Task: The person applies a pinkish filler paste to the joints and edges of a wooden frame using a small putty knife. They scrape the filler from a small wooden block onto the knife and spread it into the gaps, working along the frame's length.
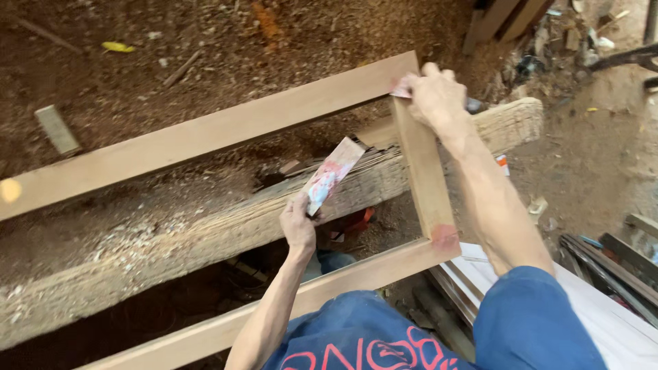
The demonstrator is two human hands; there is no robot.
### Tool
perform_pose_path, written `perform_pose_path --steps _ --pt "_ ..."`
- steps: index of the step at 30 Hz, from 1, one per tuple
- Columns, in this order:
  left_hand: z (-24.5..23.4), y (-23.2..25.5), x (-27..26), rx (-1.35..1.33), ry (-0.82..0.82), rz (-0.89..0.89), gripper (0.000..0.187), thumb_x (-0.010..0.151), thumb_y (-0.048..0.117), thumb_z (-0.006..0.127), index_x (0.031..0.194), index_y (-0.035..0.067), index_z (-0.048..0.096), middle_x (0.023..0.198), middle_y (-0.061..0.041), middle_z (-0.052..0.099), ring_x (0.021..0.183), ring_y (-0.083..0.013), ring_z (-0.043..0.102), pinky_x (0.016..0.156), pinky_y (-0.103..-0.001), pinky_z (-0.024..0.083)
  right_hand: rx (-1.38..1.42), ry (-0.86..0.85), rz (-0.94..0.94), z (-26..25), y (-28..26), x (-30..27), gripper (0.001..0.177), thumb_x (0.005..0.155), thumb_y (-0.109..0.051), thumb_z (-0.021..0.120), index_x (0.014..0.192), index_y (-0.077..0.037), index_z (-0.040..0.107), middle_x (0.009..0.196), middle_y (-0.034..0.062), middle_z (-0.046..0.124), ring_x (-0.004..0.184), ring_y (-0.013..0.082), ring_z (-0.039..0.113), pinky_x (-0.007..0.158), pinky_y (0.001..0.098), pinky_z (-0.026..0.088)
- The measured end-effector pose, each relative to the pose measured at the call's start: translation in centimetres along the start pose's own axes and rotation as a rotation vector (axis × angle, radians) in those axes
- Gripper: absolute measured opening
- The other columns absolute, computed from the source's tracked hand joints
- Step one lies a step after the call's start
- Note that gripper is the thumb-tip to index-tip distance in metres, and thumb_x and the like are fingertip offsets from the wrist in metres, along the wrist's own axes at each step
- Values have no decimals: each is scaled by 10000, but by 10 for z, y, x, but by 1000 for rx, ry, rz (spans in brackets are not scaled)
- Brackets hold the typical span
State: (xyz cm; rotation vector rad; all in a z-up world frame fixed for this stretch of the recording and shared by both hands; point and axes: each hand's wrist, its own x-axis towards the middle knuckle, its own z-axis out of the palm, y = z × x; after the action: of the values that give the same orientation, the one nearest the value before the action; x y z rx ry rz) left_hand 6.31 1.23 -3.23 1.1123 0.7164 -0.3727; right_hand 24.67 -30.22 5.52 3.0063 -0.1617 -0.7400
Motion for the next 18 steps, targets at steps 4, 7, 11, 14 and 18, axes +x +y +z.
perform_pose_path --steps 4,7,11,14,18 --pt "0 7 1 -11 -9 75 345 1046 292 555 944 -12 681 766 -57 664 590 -118 597 527 -271 493 -127 -134 28 -2 11 -22 257 948 -286 681 1157 -174 782 1114 194 604 1029 400 657 812 544 593" --pt "6 9 0 11 -6 153 312 1044 267 545 982 4 701 817 -52 675 643 -111 614 570 -274 499 42 -297 47 5 19 -37 276 976 -298 646 1139 -146 808 965 158 694 940 366 737 817 516 599" --pt "23 27 -8 -45 7 140 329 1044 246 519 973 -20 699 815 -87 685 601 -138 633 527 -293 505 659 316 -242 34 -24 -117 307 942 -143 737 1241 -75 742 1040 183 662 969 309 664 860 449 557" --pt "46 58 -22 -200 -31 -26 335 1045 274 461 1029 28 688 800 -64 686 555 -136 622 472 -286 501 832 554 -283 40 -94 -174 313 933 -3 749 1240 -16 687 1199 170 655 1121 307 663 972 430 566" --pt "66 73 -50 -312 -158 54 342 1096 239 505 1019 -27 706 785 -41 675 591 -95 596 500 -247 477 909 767 -367 58 -135 -188 317 996 51 696 1305 29 628 1291 215 582 1146 359 624 963 394 577"
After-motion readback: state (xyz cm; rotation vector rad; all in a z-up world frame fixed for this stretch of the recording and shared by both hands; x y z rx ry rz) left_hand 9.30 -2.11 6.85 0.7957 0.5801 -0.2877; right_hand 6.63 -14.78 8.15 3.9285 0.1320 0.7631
